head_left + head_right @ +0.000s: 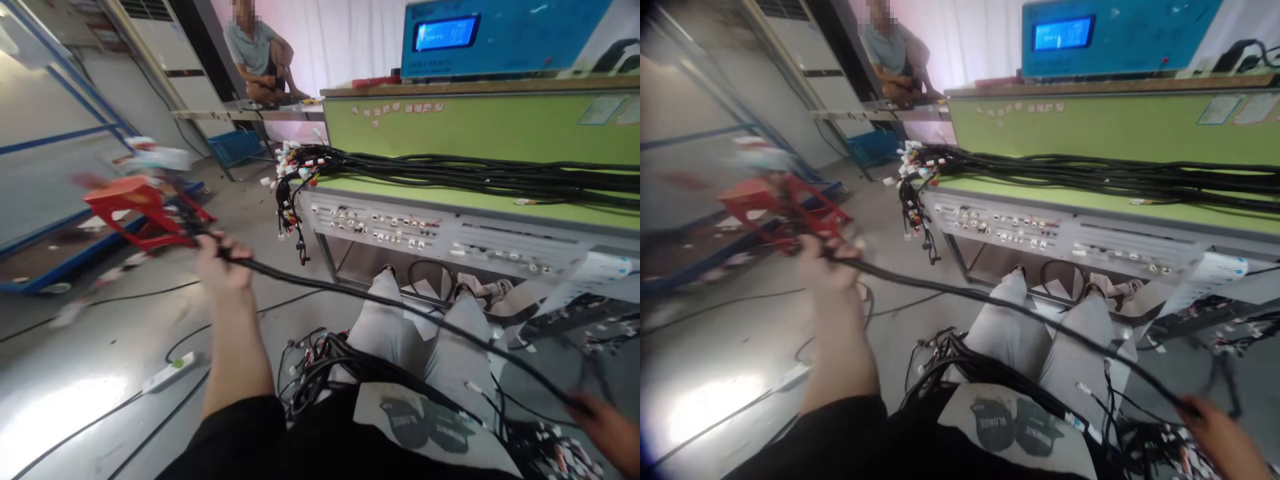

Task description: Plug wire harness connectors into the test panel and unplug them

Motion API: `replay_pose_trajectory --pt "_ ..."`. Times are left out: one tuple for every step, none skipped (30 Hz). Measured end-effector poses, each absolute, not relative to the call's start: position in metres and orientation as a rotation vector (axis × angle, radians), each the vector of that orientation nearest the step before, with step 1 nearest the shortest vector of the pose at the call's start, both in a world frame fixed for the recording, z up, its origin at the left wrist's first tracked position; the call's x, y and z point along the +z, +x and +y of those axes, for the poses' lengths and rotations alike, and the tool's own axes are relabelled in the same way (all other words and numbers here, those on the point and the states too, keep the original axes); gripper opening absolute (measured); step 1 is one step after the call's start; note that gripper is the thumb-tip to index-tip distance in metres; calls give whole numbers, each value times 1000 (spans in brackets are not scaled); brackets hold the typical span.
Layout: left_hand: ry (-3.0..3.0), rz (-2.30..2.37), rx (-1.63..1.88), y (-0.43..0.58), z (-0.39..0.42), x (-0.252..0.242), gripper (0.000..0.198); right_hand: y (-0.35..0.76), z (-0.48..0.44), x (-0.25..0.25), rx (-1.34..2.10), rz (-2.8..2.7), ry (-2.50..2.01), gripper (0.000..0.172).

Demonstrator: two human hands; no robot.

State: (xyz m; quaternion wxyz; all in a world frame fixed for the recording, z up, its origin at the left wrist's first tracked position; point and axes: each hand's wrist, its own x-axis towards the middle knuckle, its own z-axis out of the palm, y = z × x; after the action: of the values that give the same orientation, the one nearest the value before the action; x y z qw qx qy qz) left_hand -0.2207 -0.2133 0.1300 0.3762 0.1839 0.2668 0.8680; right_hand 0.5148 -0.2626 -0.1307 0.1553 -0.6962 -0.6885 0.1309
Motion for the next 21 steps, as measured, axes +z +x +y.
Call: replay_pose_trajectory --pt "433 773 2166 -193 -205 119 34 518 -256 -126 440 -1889 -2082 12" --pt "422 844 2084 -164 -197 107 28 513 -248 -117 458 -1803 -2188 14" --pt "424 904 2021 -135 -190 95 23 502 -240 -104 454 -1744 -2242 14" --pt "452 967 1930 -107 -185 83 18 483 -234 -88 366 -1703 -2179 14" --pt "487 1037 1836 -81 -183 71 14 458 -230 -69 325 -1729 -2062 18" --pt "527 1078 1764 -58 -185 60 14 428 -227 -49 297 -1747 -1961 21" --pt "568 1089 1695 -38 -190 52 17 395 -226 -27 308 -1803 -1818 25" --pt "624 1095 1628 -21 -197 45 20 361 -226 -6 360 -1868 -1677 25" --pt "686 1093 1565 -8 -206 40 23 328 -225 13 411 -1919 -1556 24" --pt "754 1090 1505 2 -215 38 25 297 -225 31 465 -1966 -1456 23" --pt "825 1092 1448 9 -224 36 26 268 -223 45 513 -2003 -1364 24" --pt "897 1096 1392 15 -233 36 27 242 -222 57 579 -2033 -1285 25" --pt "966 1104 1339 18 -240 36 27 220 -220 66 659 -2039 -1215 27" --pt "1035 1119 1278 21 -247 37 25 201 -218 72 766 -2063 -1156 29" --pt "1100 1141 1211 23 -253 37 23 185 -217 75 882 -2119 -1102 29" --pt "1156 1170 1141 23 -259 37 21 171 -217 76 987 -2163 -1070 28" --pt "1204 1209 1071 24 -263 36 20 160 -217 75 1073 -2162 -1063 26" --pt "1246 1260 1007 23 -267 35 20 152 -218 72 1149 -2134 -1069 24" --pt "1285 1317 954 22 -270 35 23 146 -220 68 1209 -2075 -1089 22" --pt "1321 1372 913 20 -273 34 26 142 -222 64 1256 -2001 -1114 22" --pt "1351 1416 889 18 -275 33 30 140 -224 59 1302 -1929 -1126 22"
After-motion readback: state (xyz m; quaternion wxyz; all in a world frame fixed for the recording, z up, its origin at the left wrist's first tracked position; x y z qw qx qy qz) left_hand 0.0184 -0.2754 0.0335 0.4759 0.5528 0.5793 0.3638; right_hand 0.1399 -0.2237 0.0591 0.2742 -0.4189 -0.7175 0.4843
